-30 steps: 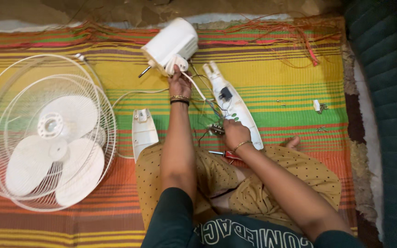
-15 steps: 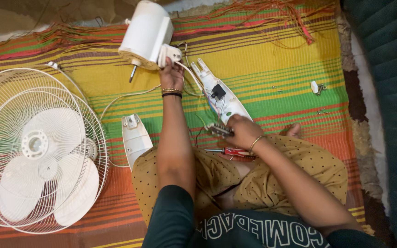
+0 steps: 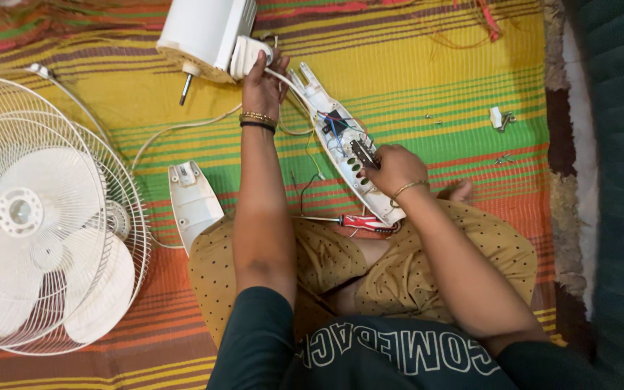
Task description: The person sits on a mat and repairs a disassembled white electric fan. They use a screwdriver to manipulate internal components and wires within the fan's control housing, occasionally adjusting parts by hand.
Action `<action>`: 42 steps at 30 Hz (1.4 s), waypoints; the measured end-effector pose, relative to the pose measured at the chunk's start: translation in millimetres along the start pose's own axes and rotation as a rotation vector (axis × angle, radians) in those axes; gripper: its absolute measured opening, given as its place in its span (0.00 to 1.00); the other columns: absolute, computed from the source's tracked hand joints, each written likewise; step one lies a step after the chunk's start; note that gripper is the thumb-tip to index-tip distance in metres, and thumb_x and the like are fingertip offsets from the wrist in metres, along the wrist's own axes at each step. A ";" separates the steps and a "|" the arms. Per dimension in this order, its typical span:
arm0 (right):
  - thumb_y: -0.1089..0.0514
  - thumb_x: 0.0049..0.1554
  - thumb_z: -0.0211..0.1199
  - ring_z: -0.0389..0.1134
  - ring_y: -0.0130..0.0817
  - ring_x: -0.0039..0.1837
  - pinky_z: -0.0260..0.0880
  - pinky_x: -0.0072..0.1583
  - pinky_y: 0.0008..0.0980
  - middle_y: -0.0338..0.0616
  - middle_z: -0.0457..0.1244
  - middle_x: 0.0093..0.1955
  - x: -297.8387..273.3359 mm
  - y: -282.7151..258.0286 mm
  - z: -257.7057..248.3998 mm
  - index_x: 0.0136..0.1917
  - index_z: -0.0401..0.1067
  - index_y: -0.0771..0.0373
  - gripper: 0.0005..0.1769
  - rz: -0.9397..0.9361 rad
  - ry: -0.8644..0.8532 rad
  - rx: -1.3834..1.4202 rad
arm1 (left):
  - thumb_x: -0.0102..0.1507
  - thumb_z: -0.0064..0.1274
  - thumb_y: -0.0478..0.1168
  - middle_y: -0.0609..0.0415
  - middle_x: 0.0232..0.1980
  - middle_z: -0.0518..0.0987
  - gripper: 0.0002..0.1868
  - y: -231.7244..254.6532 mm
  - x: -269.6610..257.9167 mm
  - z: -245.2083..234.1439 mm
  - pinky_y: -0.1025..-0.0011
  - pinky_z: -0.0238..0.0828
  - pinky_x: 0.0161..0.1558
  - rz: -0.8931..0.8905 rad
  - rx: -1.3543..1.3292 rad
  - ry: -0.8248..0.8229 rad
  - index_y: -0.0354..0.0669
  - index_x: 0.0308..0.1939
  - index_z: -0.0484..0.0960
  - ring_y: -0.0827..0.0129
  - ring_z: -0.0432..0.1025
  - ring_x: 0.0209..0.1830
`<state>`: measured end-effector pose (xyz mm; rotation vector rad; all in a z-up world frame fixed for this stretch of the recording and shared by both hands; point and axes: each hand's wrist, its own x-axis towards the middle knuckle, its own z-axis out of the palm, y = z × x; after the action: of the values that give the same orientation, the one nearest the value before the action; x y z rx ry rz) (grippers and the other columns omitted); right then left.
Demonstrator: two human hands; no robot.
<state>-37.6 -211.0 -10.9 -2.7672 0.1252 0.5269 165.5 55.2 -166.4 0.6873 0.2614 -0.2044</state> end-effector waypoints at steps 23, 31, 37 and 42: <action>0.39 0.46 0.77 0.70 0.43 0.39 0.70 0.43 0.39 0.47 0.68 0.36 18.8 5.1 -44.5 0.44 0.77 0.64 0.27 -0.091 0.237 0.356 | 0.59 0.62 0.66 0.34 0.56 0.72 0.36 37.2 -74.2 84.7 0.45 0.71 0.45 0.071 2.028 0.303 0.37 0.53 0.77 0.44 0.73 0.50; 0.42 0.46 0.78 0.65 0.32 0.34 0.67 0.39 0.32 0.41 0.66 0.32 12.8 5.9 -52.3 0.41 0.76 0.65 0.25 -0.105 0.253 0.528 | 0.61 0.52 0.69 0.47 0.51 0.83 0.29 -25.6 -161.2 145.0 0.57 0.70 0.58 -0.335 1.981 -0.529 0.52 0.49 0.85 0.51 0.76 0.54; 0.41 0.46 0.79 0.64 0.30 0.35 0.66 0.40 0.31 0.41 0.66 0.32 -5.8 6.8 -60.7 0.44 0.77 0.65 0.27 -0.146 0.111 0.574 | 0.64 0.54 0.60 0.41 0.57 0.79 0.27 -84.4 -155.7 100.3 0.54 0.72 0.58 0.050 1.977 -0.290 0.47 0.57 0.81 0.47 0.75 0.58; 0.38 0.43 0.78 0.69 0.32 0.38 0.69 0.44 0.31 0.43 0.69 0.36 -17.9 10.1 -70.8 0.47 0.79 0.64 0.30 -0.197 -0.012 0.460 | 0.57 0.61 0.50 0.34 0.66 0.68 0.38 -89.3 -157.5 94.7 0.54 0.70 0.57 0.079 1.931 -0.142 0.47 0.70 0.68 0.43 0.71 0.58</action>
<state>-31.4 -243.2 55.2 -2.2964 -0.0271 0.4025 8.2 -57.8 -101.6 2.5732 -0.2089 -0.4072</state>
